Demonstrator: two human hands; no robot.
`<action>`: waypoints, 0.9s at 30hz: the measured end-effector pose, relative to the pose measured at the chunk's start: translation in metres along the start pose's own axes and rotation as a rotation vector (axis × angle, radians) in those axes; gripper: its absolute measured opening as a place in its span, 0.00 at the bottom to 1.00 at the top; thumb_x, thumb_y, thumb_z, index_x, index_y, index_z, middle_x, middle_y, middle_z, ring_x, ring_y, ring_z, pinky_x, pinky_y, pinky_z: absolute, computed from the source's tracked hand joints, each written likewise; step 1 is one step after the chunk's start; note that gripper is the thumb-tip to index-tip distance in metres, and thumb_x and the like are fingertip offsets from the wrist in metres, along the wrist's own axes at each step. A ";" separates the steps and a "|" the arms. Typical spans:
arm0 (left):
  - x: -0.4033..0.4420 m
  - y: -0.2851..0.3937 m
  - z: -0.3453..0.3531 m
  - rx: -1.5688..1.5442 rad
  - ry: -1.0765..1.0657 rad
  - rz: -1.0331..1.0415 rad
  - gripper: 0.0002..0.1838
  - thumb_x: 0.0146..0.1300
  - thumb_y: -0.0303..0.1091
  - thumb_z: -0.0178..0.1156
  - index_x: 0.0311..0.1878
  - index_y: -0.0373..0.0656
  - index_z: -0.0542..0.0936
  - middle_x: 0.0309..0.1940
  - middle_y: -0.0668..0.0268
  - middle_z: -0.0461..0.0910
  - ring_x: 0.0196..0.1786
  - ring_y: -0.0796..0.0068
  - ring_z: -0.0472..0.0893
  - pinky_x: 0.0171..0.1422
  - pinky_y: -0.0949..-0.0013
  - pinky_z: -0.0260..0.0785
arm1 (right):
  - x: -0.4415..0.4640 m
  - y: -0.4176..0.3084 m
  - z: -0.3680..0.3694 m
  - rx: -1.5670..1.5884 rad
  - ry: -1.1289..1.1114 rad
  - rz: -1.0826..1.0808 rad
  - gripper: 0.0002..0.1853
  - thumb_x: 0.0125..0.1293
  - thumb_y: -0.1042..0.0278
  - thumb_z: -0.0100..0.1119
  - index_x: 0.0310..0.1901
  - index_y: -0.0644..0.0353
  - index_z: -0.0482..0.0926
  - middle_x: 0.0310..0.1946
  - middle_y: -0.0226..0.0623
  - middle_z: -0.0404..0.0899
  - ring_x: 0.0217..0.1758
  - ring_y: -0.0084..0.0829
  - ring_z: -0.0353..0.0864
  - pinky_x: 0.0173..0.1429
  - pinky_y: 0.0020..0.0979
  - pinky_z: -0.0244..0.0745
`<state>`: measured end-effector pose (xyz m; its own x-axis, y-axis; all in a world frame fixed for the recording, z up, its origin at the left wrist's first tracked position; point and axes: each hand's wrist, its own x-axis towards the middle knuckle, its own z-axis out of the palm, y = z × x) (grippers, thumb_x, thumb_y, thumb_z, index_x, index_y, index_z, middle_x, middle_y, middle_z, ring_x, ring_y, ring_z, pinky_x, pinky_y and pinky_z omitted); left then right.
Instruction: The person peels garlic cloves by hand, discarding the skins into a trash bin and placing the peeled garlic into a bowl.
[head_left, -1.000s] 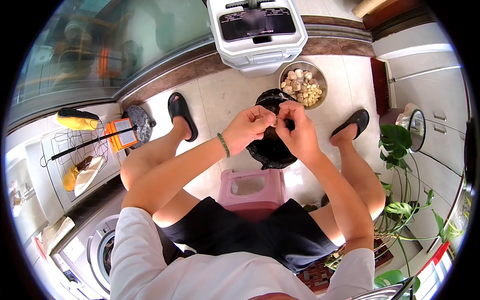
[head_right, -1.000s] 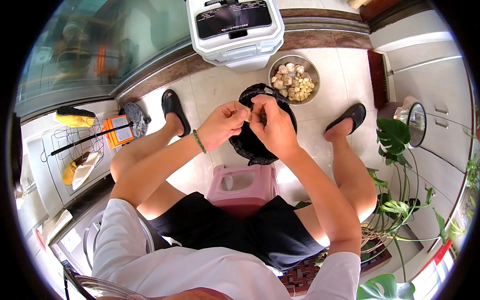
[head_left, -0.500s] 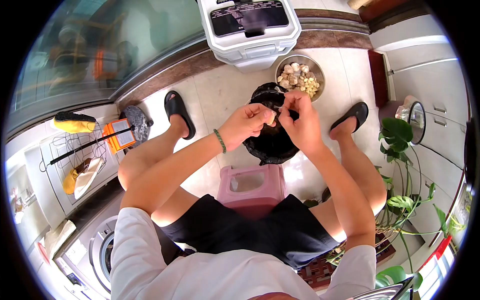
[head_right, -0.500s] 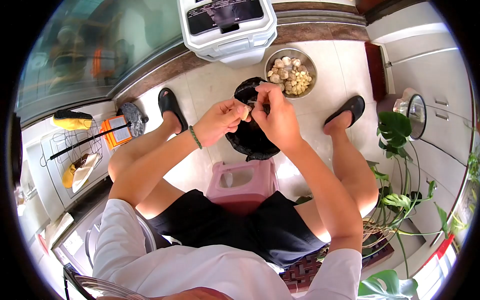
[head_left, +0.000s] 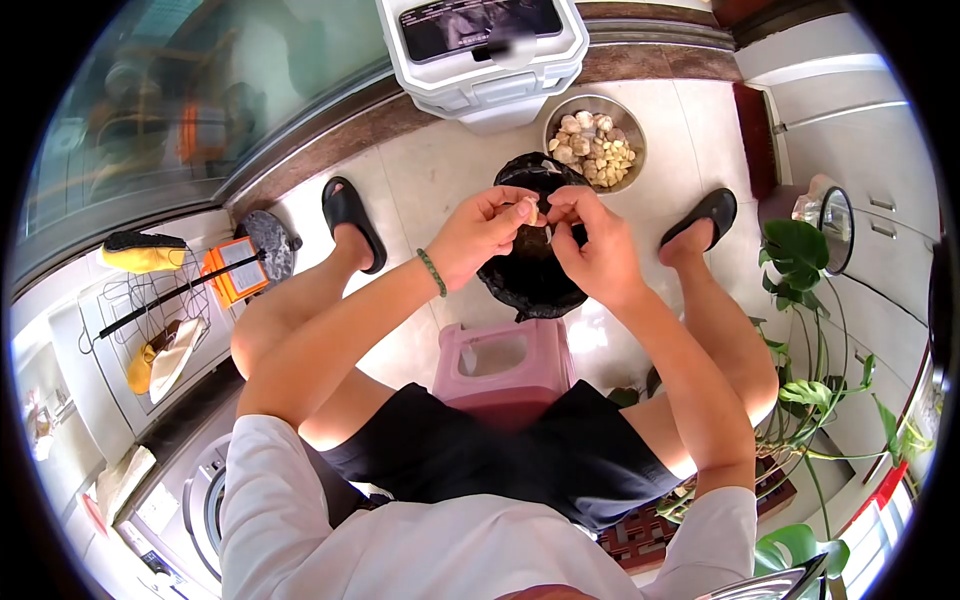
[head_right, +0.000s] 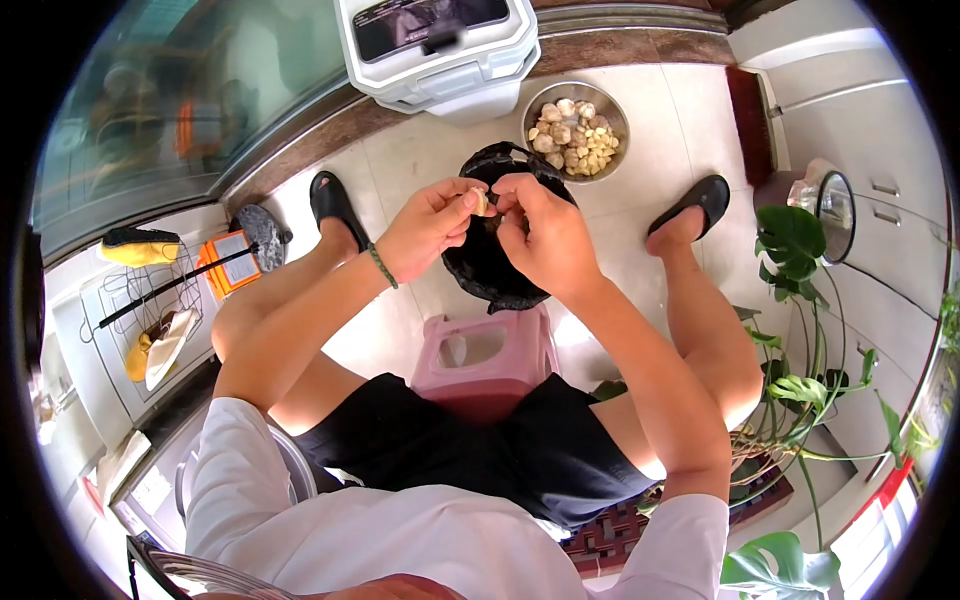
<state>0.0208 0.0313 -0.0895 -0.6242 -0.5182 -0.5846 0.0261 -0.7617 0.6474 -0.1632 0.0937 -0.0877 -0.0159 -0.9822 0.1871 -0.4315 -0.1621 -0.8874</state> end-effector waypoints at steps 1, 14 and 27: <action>0.000 0.000 0.000 0.007 -0.003 0.000 0.17 0.72 0.41 0.58 0.56 0.40 0.75 0.40 0.71 0.79 0.28 0.88 0.62 0.32 0.79 0.58 | 0.000 -0.002 0.000 -0.001 0.001 0.002 0.19 0.52 0.85 0.60 0.46 0.60 0.72 0.28 0.36 0.77 0.28 0.33 0.80 0.34 0.31 0.78; 0.001 -0.004 -0.002 0.062 -0.061 0.062 0.14 0.68 0.34 0.62 0.53 0.40 0.78 0.39 0.74 0.80 0.31 0.89 0.69 0.33 0.80 0.59 | -0.001 -0.003 0.007 -0.014 0.021 0.027 0.23 0.49 0.82 0.64 0.48 0.58 0.72 0.27 0.36 0.76 0.27 0.34 0.80 0.32 0.32 0.77; 0.000 -0.016 0.002 0.209 0.046 0.314 0.07 0.65 0.19 0.59 0.46 0.32 0.79 0.42 0.63 0.84 0.45 0.79 0.82 0.53 0.76 0.75 | 0.003 -0.012 0.015 -0.168 0.002 0.016 0.24 0.51 0.82 0.62 0.51 0.58 0.70 0.26 0.40 0.77 0.28 0.42 0.80 0.33 0.38 0.76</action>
<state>0.0187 0.0443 -0.0993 -0.5754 -0.7341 -0.3604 0.0479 -0.4702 0.8813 -0.1448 0.0912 -0.0831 -0.0251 -0.9843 0.1747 -0.5758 -0.1286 -0.8074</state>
